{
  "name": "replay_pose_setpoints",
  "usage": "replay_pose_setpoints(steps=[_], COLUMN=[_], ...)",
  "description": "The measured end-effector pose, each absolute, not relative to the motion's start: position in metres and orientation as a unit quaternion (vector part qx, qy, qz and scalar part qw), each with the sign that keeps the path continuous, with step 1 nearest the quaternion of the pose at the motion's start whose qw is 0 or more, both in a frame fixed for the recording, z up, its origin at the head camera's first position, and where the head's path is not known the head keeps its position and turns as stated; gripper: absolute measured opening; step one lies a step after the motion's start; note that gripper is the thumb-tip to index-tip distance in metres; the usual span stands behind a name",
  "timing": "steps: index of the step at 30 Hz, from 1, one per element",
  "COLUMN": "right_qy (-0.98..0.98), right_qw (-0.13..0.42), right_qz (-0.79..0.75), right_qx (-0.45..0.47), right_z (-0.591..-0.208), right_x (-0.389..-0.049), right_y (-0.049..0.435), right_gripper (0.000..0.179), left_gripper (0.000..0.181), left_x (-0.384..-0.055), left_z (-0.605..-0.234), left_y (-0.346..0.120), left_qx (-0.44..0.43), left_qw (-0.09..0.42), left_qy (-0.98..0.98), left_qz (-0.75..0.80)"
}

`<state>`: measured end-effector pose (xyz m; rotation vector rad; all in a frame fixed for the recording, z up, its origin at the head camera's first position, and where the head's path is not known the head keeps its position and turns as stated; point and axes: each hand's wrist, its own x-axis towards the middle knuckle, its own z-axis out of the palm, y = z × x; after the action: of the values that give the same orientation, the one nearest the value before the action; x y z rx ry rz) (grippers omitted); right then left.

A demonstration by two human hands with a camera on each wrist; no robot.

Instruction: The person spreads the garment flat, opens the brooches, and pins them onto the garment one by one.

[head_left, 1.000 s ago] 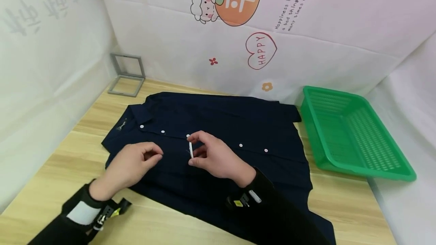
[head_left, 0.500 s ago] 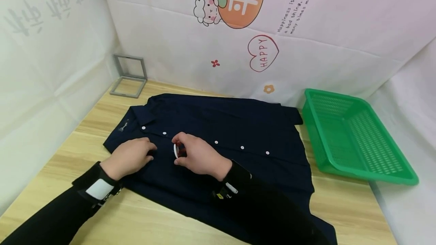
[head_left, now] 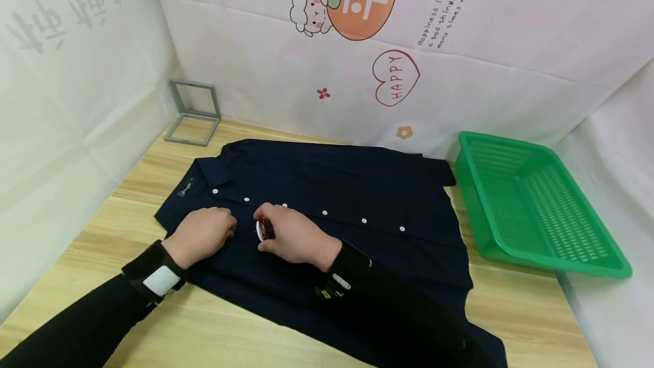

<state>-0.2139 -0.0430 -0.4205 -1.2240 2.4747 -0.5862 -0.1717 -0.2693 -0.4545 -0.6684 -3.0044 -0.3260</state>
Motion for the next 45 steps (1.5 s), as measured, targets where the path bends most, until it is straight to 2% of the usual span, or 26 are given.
replay_pose_setpoints(steps=[16,20,31,45], right_qy=[0.871,0.871,0.867,0.898], right_qw=[0.165,0.166,0.142,0.119], right_qz=[-0.199,-0.199,-0.230,-0.210], right_qx=[-0.418,-0.417,-0.420,-0.367], right_z=[-0.427,-0.428,-0.431,-0.438], right_x=[-0.212,-0.213,-0.211,-0.210], right_y=[-0.050,-0.052,-0.067,-0.079], right_gripper=[0.054,0.053,0.050,0.051], left_gripper=[0.023,0.019,0.015,0.013], left_x=[-0.175,-0.177,-0.179,-0.179], left_z=[-0.449,-0.449,-0.456,-0.459], left_y=[-0.280,-0.282,-0.287,-0.287], left_qx=[-0.282,-0.273,-0.228,-0.249], left_qw=[0.055,0.066,0.056,0.069], left_qy=[-0.951,-0.951,-0.949,-0.938], left_qz=[-0.112,-0.133,-0.212,-0.231])
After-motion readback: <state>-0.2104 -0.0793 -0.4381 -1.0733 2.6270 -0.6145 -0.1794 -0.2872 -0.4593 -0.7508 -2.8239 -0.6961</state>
